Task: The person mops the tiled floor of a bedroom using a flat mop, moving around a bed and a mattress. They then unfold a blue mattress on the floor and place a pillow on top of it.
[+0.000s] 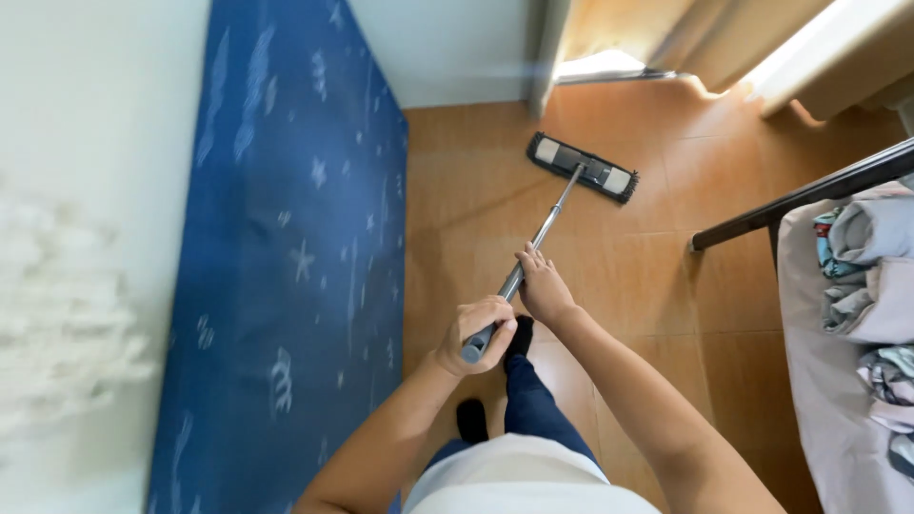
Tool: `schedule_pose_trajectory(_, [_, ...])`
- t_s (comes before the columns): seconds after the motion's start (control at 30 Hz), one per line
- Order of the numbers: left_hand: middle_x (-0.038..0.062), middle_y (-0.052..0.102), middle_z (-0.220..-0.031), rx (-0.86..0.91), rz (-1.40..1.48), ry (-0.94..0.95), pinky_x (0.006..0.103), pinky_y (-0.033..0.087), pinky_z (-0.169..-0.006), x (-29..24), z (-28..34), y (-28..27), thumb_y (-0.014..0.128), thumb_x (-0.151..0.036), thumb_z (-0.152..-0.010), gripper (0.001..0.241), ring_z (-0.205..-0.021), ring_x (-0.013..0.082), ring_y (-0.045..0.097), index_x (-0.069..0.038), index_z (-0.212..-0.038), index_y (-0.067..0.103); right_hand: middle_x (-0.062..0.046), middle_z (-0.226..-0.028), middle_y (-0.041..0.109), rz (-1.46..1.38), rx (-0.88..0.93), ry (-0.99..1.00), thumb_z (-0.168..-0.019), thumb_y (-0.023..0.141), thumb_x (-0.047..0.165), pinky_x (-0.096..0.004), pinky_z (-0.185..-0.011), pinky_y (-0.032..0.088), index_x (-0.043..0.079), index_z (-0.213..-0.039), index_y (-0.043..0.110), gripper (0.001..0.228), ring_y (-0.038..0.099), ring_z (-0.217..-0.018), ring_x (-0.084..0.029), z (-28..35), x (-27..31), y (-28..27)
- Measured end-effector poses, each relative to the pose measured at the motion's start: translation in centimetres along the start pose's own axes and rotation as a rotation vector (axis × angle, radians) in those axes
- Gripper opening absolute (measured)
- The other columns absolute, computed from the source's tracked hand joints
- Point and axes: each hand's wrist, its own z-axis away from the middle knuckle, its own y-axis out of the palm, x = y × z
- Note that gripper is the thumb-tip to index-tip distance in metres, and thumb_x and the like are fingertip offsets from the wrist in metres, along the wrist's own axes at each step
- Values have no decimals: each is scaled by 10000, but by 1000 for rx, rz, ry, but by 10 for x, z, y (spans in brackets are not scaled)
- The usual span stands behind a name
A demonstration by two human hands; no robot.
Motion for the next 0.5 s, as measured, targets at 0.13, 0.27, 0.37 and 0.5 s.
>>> schedule_pose_trajectory(0.13, [158,630,-810,-65,-99,-45,354,536,-680,-52,54,-15,654,54,-875,80,-722,309,670,-1,-912,608,-244,-1566,378,115,122,-92,-835,663,81,-509,-1154,315,36,-1406,459,608,361,-1455,-369,35,42,11])
schedule_pose_trajectory(0.27, [139,632,-793,-131,-90,-108,340,521,-655,-102,108,-5,643,49,-897,78,-689,281,662,-14,-919,603,-202,-1547,441,277,293,-148,-898,654,195,-464,-1165,336,59,-1390,511,530,428,-1437,-311,82,69,19])
schedule_pose_trajectory(0.37, [121,622,-767,-171,-154,-145,331,501,-619,-140,147,15,651,34,-900,80,-646,255,642,-30,-896,603,-194,-1505,490,388,398,-219,-931,636,337,-434,-1170,342,50,-1349,570,511,452,-1417,-305,115,91,13])
schedule_pose_trajectory(0.5, [88,610,-731,-250,-192,-198,332,492,-605,-181,209,66,653,-9,-912,66,-627,233,639,-48,-884,607,-188,-1420,564,375,511,-322,-954,612,487,-418,-1203,315,60,-1227,681,511,440,-1415,-315,170,79,29])
